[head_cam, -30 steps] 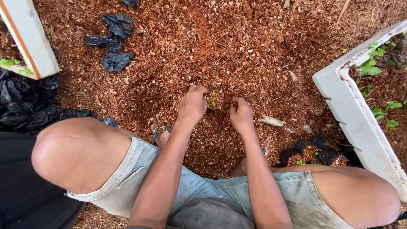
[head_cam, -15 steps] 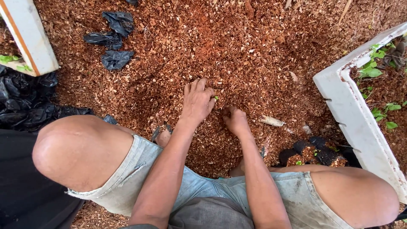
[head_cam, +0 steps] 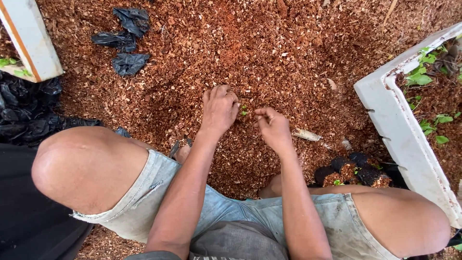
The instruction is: Planting small seedlings into black plastic nursery bags filled with soil
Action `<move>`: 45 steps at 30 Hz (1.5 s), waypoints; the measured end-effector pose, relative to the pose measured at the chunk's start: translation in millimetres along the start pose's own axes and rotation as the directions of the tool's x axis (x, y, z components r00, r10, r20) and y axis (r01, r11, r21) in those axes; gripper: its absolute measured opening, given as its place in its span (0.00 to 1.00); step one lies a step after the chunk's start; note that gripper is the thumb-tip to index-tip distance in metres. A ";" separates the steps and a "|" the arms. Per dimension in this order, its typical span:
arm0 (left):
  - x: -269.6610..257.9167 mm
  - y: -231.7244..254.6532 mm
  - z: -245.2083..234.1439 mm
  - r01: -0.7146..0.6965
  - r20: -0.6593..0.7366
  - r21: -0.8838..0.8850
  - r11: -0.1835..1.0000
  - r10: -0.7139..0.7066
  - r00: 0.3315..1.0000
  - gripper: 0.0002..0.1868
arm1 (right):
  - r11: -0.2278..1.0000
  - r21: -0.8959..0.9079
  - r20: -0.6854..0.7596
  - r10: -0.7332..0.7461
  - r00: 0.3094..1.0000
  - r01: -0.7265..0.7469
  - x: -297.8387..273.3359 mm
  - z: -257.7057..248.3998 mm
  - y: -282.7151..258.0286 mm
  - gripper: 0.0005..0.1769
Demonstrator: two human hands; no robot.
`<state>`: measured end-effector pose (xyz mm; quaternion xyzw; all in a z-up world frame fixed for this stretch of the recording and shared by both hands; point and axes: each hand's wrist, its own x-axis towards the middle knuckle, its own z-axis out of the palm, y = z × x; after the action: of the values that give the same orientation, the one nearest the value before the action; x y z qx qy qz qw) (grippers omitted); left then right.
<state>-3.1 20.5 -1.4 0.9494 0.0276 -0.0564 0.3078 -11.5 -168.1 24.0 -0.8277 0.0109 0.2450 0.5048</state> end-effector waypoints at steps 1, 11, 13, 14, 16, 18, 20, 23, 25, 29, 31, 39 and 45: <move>-2.7 2.6 -4.5 -0.002 0.002 -0.002 1.000 0.002 1.000 0.04 | 1.000 -0.001 -0.002 0.002 1.000 -0.002 -0.7 1.4 0.5 0.15; -6.2 1.5 7.2 -0.038 0.095 0.174 0.984 0.021 0.995 0.06 | 0.881 -0.439 -0.078 -0.230 0.970 0.173 11.3 31.5 24.3 0.08; -4.5 2.5 10.3 -0.063 0.059 0.199 0.978 0.052 0.997 0.06 | 0.890 -0.407 -0.151 -0.288 0.946 0.206 14.6 30.0 23.8 0.08; -4.2 4.9 8.8 -0.060 0.063 0.201 0.978 0.048 0.997 0.06 | 0.877 -0.428 -0.156 -0.310 0.938 0.218 17.6 30.5 24.8 0.08; -7.3 7.3 8.5 -0.060 0.079 0.203 0.977 0.044 0.996 0.06 | 0.868 -0.445 -0.165 -0.320 0.933 0.219 16.9 35.0 31.4 0.08; -6.4 5.7 6.6 -0.060 0.091 0.193 0.979 0.043 0.995 0.07 | 0.910 -0.386 -0.149 -0.220 0.964 0.149 18.7 42.9 37.5 0.11; -7.2 11.9 -4.8 -0.052 0.087 0.153 0.987 0.039 0.995 0.08 | 0.896 -0.400 -0.174 -0.281 0.944 0.193 16.7 39.0 25.1 0.10; -6.7 12.3 -4.1 -0.059 0.088 0.128 0.990 0.048 0.995 0.12 | 0.857 -0.447 -0.201 -0.376 0.904 0.257 21.6 36.6 27.8 0.13; -5.4 6.8 6.3 -0.073 0.091 0.153 0.986 0.059 0.994 0.16 | 0.836 -0.471 -0.201 -0.413 0.888 0.282 19.1 37.1 21.7 0.16; -6.4 3.2 13.2 -0.040 0.123 0.166 0.985 0.020 0.992 0.17 | 0.799 -0.551 -0.115 -0.359 0.926 0.241 12.1 39.7 8.5 0.16; -7.9 6.9 6.3 -0.040 0.131 0.163 0.986 0.018 0.991 0.18 | 0.801 -0.544 -0.142 -0.381 0.913 0.249 17.1 40.2 14.3 0.15; -8.8 -4.3 16.9 -0.036 0.057 0.262 0.964 0.022 0.998 0.17 | 0.831 -0.540 -0.170 -0.262 0.950 0.133 13.4 35.9 4.8 0.17; -12.9 7.9 4.8 -0.109 0.039 0.289 0.951 0.102 0.994 0.20 | 0.825 -0.546 -0.121 -0.248 0.961 0.144 7.4 33.7 -1.4 0.16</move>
<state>-15.6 11.1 1.0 0.9836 -0.0353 -0.0546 0.1680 -17.9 -137.3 9.6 -0.9508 -0.0957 0.1065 0.2748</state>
